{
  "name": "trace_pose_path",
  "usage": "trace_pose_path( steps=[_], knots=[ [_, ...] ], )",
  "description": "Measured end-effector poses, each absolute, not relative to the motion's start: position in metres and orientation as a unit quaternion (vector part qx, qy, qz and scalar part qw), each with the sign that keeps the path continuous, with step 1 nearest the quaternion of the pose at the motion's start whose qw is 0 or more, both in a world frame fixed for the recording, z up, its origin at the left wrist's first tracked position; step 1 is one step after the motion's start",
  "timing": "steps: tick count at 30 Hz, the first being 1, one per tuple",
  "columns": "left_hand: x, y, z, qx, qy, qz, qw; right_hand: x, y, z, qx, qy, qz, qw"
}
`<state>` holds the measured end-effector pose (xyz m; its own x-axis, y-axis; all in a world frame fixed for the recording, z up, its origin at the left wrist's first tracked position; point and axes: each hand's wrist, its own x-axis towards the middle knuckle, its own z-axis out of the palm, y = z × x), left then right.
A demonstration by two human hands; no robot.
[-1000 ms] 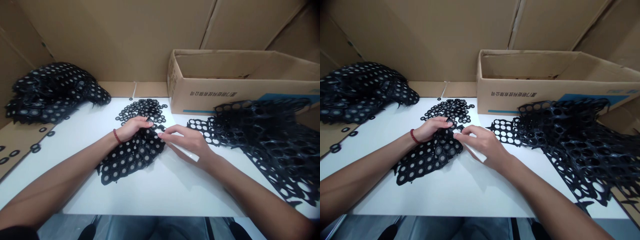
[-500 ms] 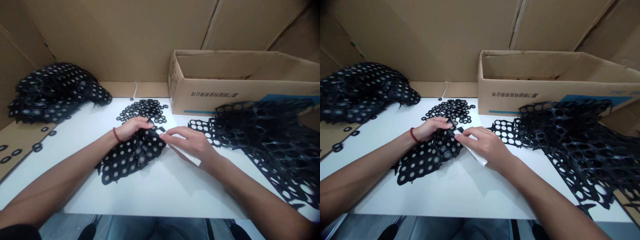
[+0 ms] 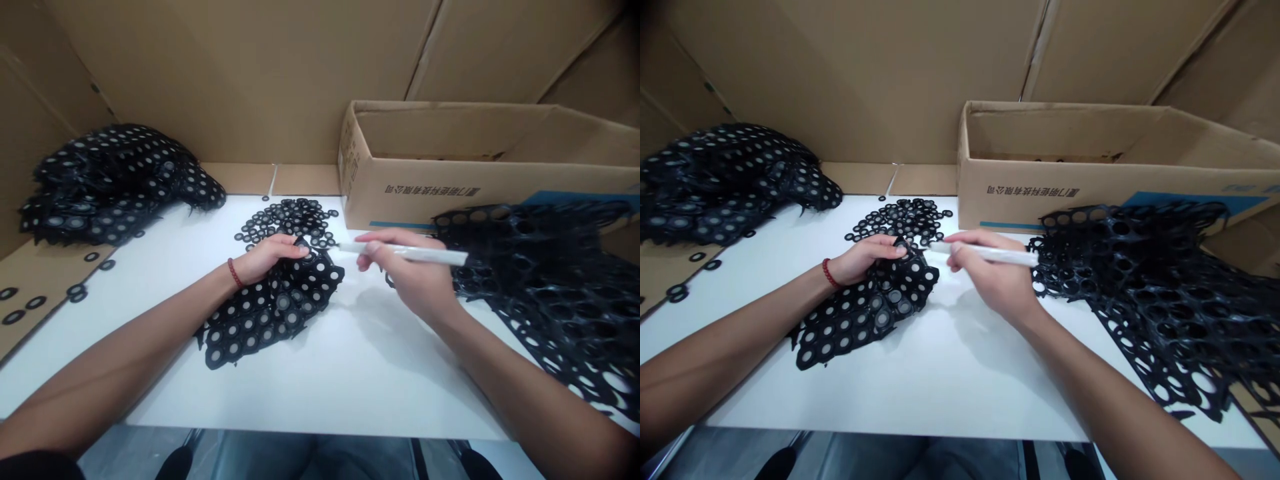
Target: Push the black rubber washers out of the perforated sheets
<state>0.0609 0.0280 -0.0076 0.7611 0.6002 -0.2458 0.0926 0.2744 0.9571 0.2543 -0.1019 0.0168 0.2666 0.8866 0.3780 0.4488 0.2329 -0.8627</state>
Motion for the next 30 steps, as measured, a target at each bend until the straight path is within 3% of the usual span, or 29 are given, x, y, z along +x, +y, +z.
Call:
trace_pose_path(
  steps=[3,6,9,11,14,16,18,20,23,25,28,30],
  knots=[
    [0.061,0.027,-0.009,0.595,0.286,0.175,0.731,0.268,-0.092,0.013,-0.62,-0.461,0.303,0.558],
    [0.061,0.027,-0.01,0.622,0.277,0.171,0.712,0.276,-0.086,0.004,-0.722,-0.45,0.355,0.388],
    [0.061,0.026,-0.01,0.646,0.275,0.169,0.691,0.274,-0.086,-0.003,-0.809,-0.504,0.205,0.223],
    [0.061,0.025,-0.009,0.659,0.278,0.166,0.679,0.271,-0.088,-0.005,-0.826,-0.527,0.105,0.172],
    [0.062,0.023,-0.008,0.678,0.277,0.164,0.661,0.269,-0.09,-0.004,-0.832,-0.537,0.056,0.124],
    [0.062,0.023,-0.009,0.686,0.268,0.166,0.656,0.266,-0.092,0.0,-0.833,-0.536,0.019,0.137],
    [0.063,0.022,-0.01,0.699,0.255,0.171,0.646,0.26,-0.094,0.004,-0.805,-0.555,0.0,0.209],
    [0.065,0.022,-0.013,0.723,0.24,0.179,0.623,0.25,-0.094,0.006,-0.738,-0.6,0.063,0.302],
    [0.068,0.019,-0.016,0.762,0.225,0.206,0.571,0.235,-0.093,0.001,-0.635,-0.64,0.233,0.365],
    [0.069,0.016,-0.018,0.78,0.234,0.285,0.505,0.229,-0.091,-0.005,-0.624,-0.611,0.286,0.394],
    [0.069,0.009,-0.016,0.818,0.215,0.421,0.328,0.227,-0.088,-0.01,-0.632,-0.546,0.338,0.435],
    [0.068,0.004,-0.014,0.862,0.161,0.408,0.253,0.228,-0.088,-0.011,-0.608,-0.537,0.379,0.445]
  ],
)
